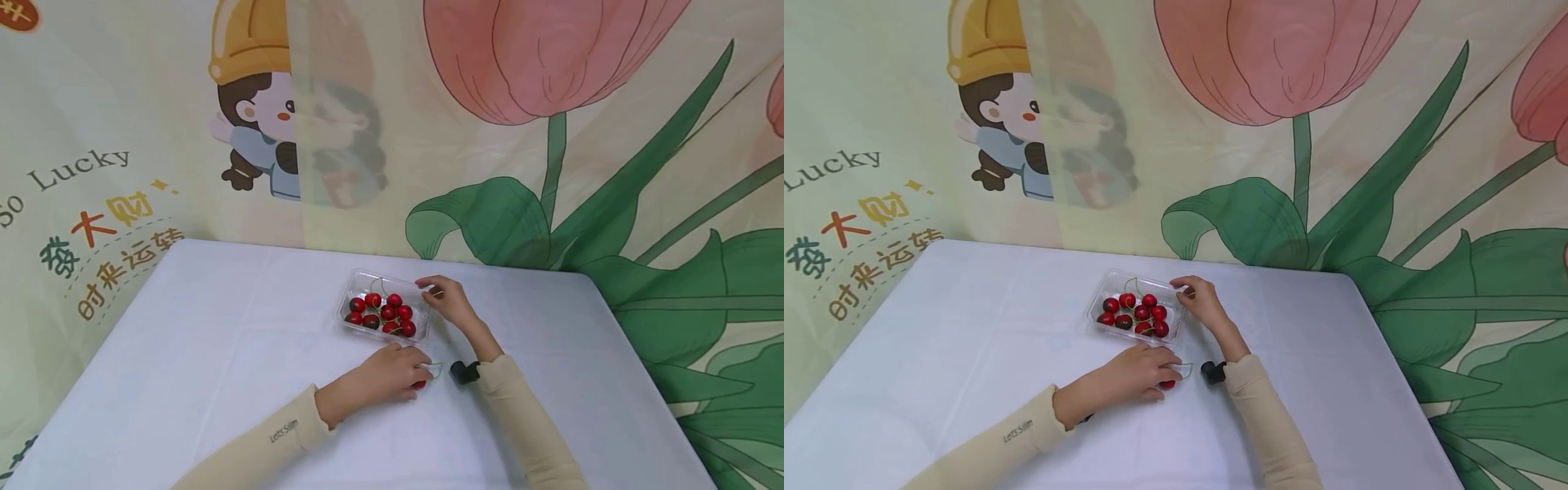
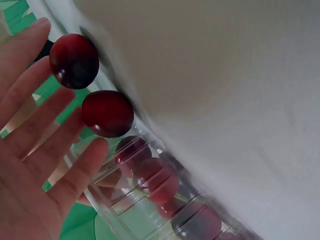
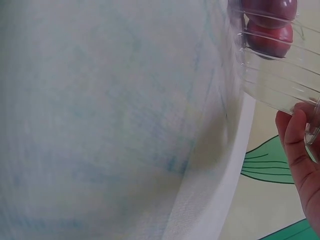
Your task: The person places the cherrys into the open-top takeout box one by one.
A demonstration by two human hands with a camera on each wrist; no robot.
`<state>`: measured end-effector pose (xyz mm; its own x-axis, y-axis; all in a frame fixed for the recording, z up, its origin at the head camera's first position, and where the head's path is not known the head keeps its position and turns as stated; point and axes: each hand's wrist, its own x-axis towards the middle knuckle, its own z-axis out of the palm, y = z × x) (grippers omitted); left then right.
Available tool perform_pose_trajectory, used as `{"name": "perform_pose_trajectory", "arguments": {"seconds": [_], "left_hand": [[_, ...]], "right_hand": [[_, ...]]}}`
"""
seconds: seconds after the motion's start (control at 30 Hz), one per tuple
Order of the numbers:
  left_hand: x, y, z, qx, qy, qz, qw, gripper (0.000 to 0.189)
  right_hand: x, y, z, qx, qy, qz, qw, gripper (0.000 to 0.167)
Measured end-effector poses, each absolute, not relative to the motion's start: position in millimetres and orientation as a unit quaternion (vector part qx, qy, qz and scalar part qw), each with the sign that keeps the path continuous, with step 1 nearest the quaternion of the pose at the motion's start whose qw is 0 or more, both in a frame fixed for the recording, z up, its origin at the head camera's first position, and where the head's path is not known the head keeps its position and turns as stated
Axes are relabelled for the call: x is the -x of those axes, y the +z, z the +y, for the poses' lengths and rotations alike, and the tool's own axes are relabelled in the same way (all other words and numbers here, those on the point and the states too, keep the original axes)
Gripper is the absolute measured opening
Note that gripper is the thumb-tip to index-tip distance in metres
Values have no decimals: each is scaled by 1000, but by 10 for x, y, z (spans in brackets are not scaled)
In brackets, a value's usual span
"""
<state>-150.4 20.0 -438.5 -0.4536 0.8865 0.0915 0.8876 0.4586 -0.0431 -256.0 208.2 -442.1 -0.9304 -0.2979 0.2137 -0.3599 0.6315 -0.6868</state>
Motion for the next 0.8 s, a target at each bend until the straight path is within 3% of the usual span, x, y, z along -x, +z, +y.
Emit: {"name": "perform_pose_trajectory", "arguments": {"seconds": [0.27,0.8], "left_hand": [[1540,-4460,232,499,3,-866,39,24],[1496,-4406,143,477,-3,-879,0,23]], "right_hand": [[2566,-4434,2088,-182,390,-902,35,26],[2567,-4439,2089,-183,387,-903,38,26]]}}
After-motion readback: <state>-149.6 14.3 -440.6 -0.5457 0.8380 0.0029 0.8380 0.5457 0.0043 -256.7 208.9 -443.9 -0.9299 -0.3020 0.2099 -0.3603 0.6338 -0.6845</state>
